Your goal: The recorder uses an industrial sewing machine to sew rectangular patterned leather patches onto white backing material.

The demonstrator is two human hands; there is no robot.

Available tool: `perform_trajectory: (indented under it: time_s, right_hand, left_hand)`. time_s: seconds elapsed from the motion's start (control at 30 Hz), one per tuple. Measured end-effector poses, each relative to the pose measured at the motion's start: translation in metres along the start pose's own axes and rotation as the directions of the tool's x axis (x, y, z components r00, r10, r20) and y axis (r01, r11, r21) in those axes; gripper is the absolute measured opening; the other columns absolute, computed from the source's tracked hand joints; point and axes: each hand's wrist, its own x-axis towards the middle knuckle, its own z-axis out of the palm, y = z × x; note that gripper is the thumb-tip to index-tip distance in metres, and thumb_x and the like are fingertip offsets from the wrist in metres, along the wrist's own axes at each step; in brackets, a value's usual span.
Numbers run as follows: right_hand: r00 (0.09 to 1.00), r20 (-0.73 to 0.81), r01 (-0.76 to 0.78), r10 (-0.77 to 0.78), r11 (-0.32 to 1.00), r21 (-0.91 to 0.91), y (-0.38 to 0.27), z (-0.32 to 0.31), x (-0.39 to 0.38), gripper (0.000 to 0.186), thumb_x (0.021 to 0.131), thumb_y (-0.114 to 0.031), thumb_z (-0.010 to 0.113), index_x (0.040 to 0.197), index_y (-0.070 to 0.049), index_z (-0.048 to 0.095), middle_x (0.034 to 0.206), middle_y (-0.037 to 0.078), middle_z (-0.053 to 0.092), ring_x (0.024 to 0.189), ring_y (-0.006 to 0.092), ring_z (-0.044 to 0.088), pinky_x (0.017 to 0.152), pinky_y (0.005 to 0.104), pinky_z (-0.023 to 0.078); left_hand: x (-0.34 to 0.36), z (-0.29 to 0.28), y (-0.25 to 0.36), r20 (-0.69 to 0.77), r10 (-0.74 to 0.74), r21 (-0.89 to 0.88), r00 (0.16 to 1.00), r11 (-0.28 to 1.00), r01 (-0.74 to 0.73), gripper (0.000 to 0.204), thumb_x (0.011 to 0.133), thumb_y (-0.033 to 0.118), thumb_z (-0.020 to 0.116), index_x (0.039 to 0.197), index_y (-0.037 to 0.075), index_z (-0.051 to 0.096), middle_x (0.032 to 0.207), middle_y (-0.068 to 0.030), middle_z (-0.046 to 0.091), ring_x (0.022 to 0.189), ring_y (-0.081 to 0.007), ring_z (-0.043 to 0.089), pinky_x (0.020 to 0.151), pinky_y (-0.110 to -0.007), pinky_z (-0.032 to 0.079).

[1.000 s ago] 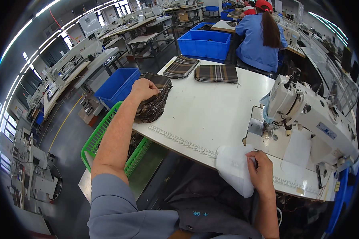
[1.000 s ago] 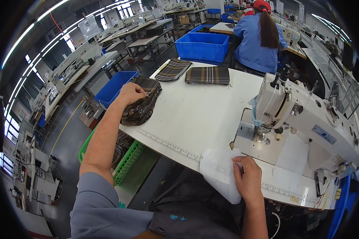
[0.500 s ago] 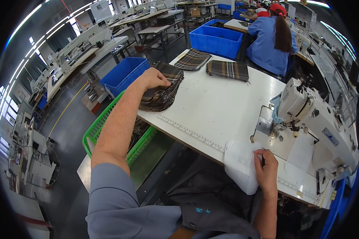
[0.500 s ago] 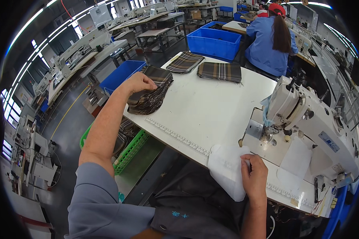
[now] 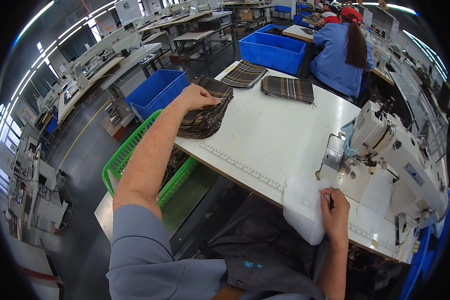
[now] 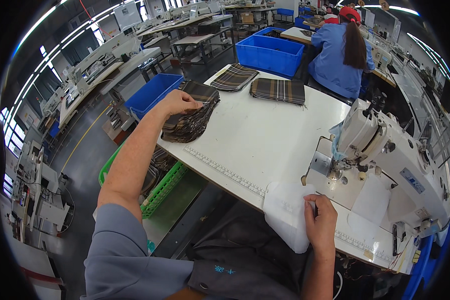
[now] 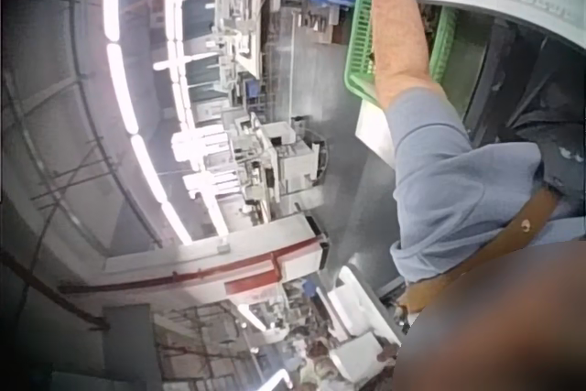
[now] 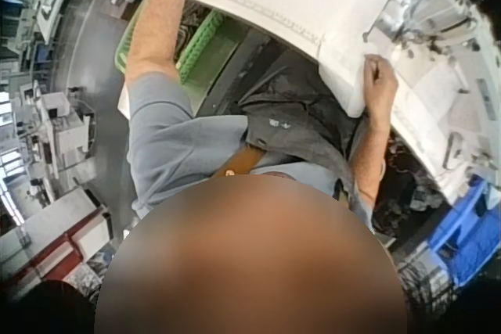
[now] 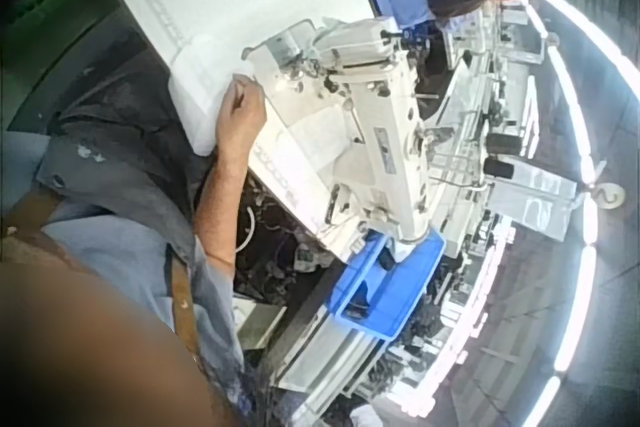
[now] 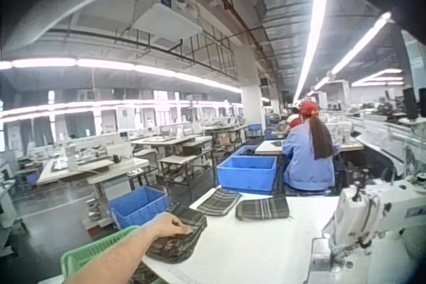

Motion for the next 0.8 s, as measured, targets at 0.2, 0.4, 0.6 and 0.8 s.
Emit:
perform_trajectory:
  time_s: [0.2, 0.4, 0.6, 0.8]
  right_hand:
    - [1.000, 0.005, -0.002, 0.002, 1.000, -0.008, -0.002, -0.003, -0.002, 0.009, 0.090, 0.000, 0.065, 0.098, 0.001, 0.066, 0.079, 0.009, 0.057, 0.065, 0.0156, 0.048, 0.062, 0.0296, 0.042]
    - [1.000, -0.001, 0.011, -0.011, 1.000, -0.004, -0.004, -0.003, 0.000, 0.008, 0.090, 0.000, 0.065, 0.098, 0.001, 0.066, 0.079, 0.010, 0.057, 0.065, 0.0170, 0.049, 0.062, 0.0299, 0.042]
    - [1.000, 0.009, 0.004, -0.004, 1.000, 0.005, -0.006, -0.003, 0.002, 0.009, 0.089, 0.001, 0.065, 0.098, 0.001, 0.066, 0.080, 0.011, 0.057, 0.065, 0.0193, 0.050, 0.063, 0.0308, 0.043]
    - [1.000, 0.005, 0.010, -0.010, 1.000, 0.006, -0.004, -0.003, 0.001, 0.009, 0.089, 0.001, 0.065, 0.098, 0.002, 0.065, 0.080, 0.011, 0.057, 0.065, 0.0197, 0.050, 0.063, 0.0314, 0.043]
  left_hand:
    - [0.006, 0.003, 0.003, -0.037, -0.018, 0.056, 0.999, 0.998, 0.020, 0.046, 0.070, 0.047, 0.091, 0.089, 0.006, 0.080, 0.082, -0.0043, 0.074, 0.068, -0.0127, 0.067, 0.066, -0.027, 0.055]
    - [0.006, 0.006, 0.010, -0.041, -0.058, 0.022, 0.997, 0.998, 0.059, 0.048, 0.068, 0.048, 0.092, 0.086, 0.005, 0.079, 0.077, -0.0027, 0.069, 0.065, -0.0114, 0.062, 0.060, -0.026, 0.052]
    - [0.012, 0.004, 0.006, -0.035, -0.063, 0.011, 0.997, 0.998, 0.063, 0.044, 0.068, 0.043, 0.093, 0.085, 0.005, 0.078, 0.075, -0.0022, 0.068, 0.064, -0.0108, 0.061, 0.058, -0.026, 0.050]
    - [0.016, 0.006, 0.002, -0.026, -0.067, -0.009, 0.997, 0.998, 0.067, 0.032, 0.070, 0.032, 0.091, 0.086, 0.007, 0.080, 0.078, -0.0023, 0.071, 0.066, -0.0113, 0.062, 0.059, -0.027, 0.052]
